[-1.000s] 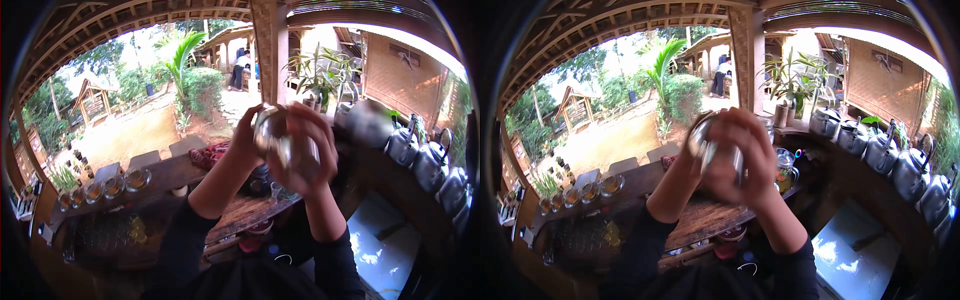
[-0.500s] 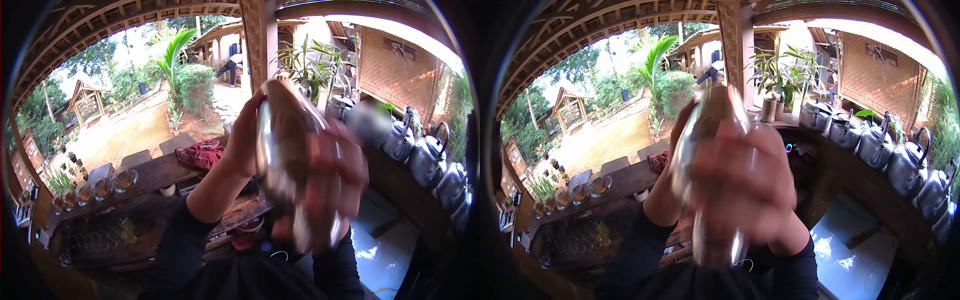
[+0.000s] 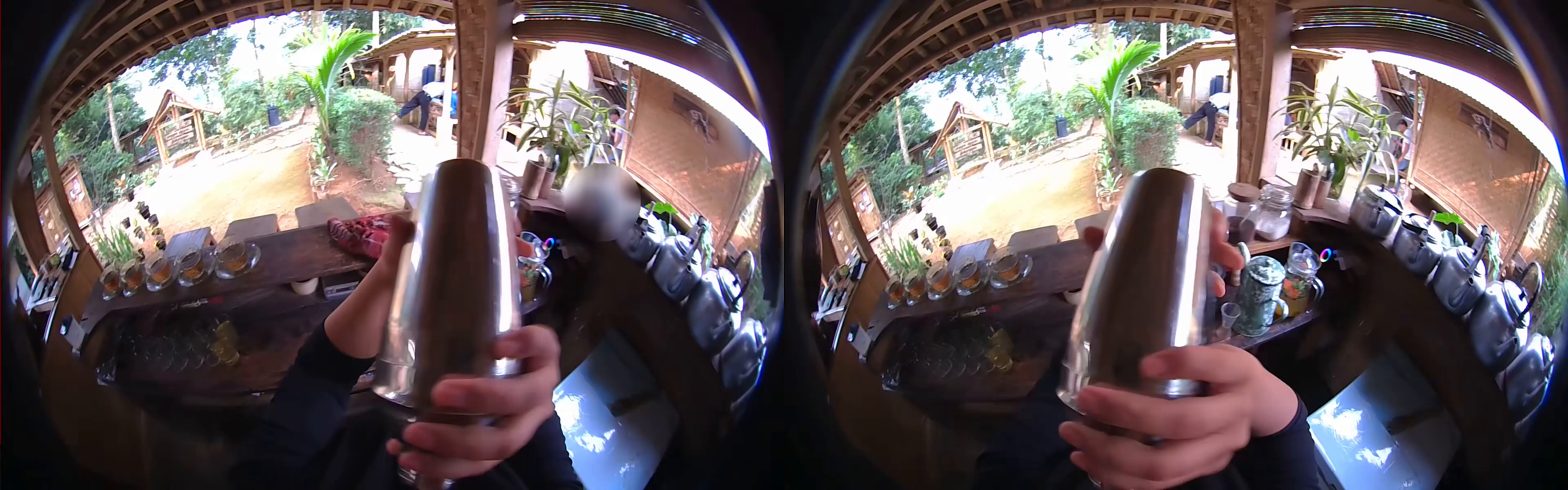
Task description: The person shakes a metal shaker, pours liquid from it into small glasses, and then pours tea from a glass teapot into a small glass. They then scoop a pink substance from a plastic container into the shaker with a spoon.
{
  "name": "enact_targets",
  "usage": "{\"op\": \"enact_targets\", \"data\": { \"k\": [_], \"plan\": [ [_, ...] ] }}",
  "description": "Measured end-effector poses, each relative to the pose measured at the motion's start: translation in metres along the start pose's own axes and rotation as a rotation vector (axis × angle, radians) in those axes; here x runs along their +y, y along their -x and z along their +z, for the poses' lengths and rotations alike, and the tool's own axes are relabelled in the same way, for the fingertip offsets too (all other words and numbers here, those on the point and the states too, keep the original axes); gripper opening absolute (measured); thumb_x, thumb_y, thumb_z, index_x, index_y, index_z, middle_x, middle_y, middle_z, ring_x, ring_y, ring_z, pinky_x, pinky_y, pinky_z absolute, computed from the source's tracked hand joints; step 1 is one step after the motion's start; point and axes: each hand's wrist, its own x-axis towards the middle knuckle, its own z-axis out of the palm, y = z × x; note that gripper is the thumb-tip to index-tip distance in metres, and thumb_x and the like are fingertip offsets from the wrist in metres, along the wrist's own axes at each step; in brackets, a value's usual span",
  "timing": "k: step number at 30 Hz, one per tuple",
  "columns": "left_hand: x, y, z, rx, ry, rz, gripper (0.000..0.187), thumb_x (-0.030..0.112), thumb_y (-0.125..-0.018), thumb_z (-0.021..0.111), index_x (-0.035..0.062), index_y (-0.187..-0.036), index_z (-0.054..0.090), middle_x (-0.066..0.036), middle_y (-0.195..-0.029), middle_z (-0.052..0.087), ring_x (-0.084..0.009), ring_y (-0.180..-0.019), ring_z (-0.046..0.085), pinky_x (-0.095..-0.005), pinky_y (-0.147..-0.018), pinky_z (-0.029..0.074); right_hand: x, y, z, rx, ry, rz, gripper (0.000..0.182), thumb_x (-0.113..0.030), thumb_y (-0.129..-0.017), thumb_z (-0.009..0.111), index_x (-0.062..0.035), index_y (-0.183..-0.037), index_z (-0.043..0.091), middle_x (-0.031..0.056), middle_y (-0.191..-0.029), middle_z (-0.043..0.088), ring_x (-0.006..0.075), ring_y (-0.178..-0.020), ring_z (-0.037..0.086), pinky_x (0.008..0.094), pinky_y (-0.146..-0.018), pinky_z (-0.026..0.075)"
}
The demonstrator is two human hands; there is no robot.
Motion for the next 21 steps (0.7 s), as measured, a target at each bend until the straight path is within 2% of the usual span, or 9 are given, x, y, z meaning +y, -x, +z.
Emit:
{"op": "enact_targets", "data": {
  "k": [3,4,7,10,11,15,16,17,21],
  "plan": [
    [0.025,0.03,-0.039,0.176,0.094,0.035,0.047,0.043,-0.094,0.037,0.008,-0.122,0.052,-0.012,-0.115,0.059,-0.0251,-0.103,0.059,-0.0407,-0.086,0.051,-0.017,0.02,0.042,-0.018,-0.021,-0.121,0.033,-0.033,-0.083,0.055,-0.0129,-0.108,0.062,0.0096,-0.113,0.061,0.0272,-0.103,0.06,0.0389,-0.09,0.045],
    [0.029,0.039,-0.063,0.288,0.107,0.08,0.047,0.043,-0.094,0.037,0.0077,-0.122,0.052,-0.012,-0.115,0.059,-0.0251,-0.103,0.059,-0.0406,-0.085,0.051,-0.001,0.02,0.065,0.017,-0.08,0.016,0.025,-0.029,-0.07,0.066,-0.0138,-0.09,0.066,0.0101,-0.109,0.061,0.0287,-0.099,0.061,0.0417,-0.087,0.045],
    [0.04,0.067,-0.086,0.446,-0.039,0.304,0.047,0.042,-0.094,0.037,0.007,-0.121,0.052,-0.012,-0.114,0.059,-0.0252,-0.102,0.06,-0.0401,-0.085,0.051,-0.016,0.01,0.106,0.161,-0.268,0.683,0.044,-0.033,-0.059,0.072,-0.0095,-0.096,0.067,0.0137,-0.107,0.061,0.0311,-0.094,0.062,0.0362,-0.072,0.049],
    [0.084,0.089,0.014,0.336,-0.121,0.061,0.047,0.039,-0.096,0.041,0.0021,-0.123,0.05,-0.011,-0.116,0.058,-0.0265,-0.099,0.059,-0.0374,-0.085,0.051,-0.063,-0.001,0.076,-0.136,-0.099,0.195,0.02,-0.02,-0.071,0.069,-0.0071,-0.087,0.069,0.0113,-0.09,0.068,0.025,-0.09,0.065,0.0327,-0.071,0.051],
    [0.095,0.097,0.035,0.293,-0.143,-0.06,0.047,0.037,-0.097,0.043,-0.0003,-0.124,0.049,-0.01,-0.116,0.058,-0.0271,-0.098,0.059,-0.0361,-0.085,0.05,-0.075,-0.02,0.08,0.082,-0.273,-0.147,0.021,-0.025,-0.078,0.063,-0.0086,-0.09,0.068,0.0088,-0.09,0.069,0.0226,-0.086,0.066,0.0346,-0.072,0.051],
    [0.118,0.134,0.049,0.191,-0.106,0.102,0.045,0.038,-0.097,0.042,0.0015,-0.123,0.05,-0.011,-0.11,0.059,-0.0265,-0.095,0.06,-0.0366,-0.083,0.052,-0.109,-0.003,0.128,0.164,-0.502,-0.271,0.02,-0.028,-0.081,0.059,-0.0199,-0.099,0.063,0.0024,-0.099,0.067,0.0208,-0.093,0.064,0.0486,-0.089,0.043],
    [0.129,0.146,0.042,0.267,-0.075,0.126,0.045,0.038,-0.097,0.042,0.0019,-0.122,0.05,-0.011,-0.108,0.059,-0.0263,-0.094,0.061,-0.0367,-0.083,0.052,-0.102,-0.013,0.148,0.109,-0.487,-0.129,0.023,-0.03,-0.078,0.061,-0.0204,-0.098,0.063,0.0063,-0.106,0.064,0.026,-0.098,0.062,0.0531,-0.085,0.042],
    [0.137,0.163,0.029,0.39,-0.016,0.169,0.044,0.038,-0.097,0.041,0.0023,-0.122,0.05,-0.011,-0.106,0.059,-0.0261,-0.093,0.061,-0.0369,-0.082,0.053,-0.091,-0.006,0.178,-0.031,-0.423,-0.012,0.042,-0.038,-0.081,0.059,-0.0048,-0.105,0.065,0.0138,-0.105,0.063,0.0321,-0.103,0.058,0.0429,-0.088,0.048],
    [0.149,0.205,0.015,1.035,-0.007,0.544,0.042,0.038,-0.097,0.04,0.0041,-0.12,0.051,-0.012,-0.1,0.06,-0.0255,-0.09,0.062,-0.0374,-0.081,0.054,-0.114,-0.04,0.227,0.017,-0.816,0.836,0.05,-0.02,-0.055,0.077,-0.0024,-0.099,0.063,0.0154,-0.106,0.061,0.0388,-0.096,0.06,0.0446,-0.083,0.048]
  ]
}}
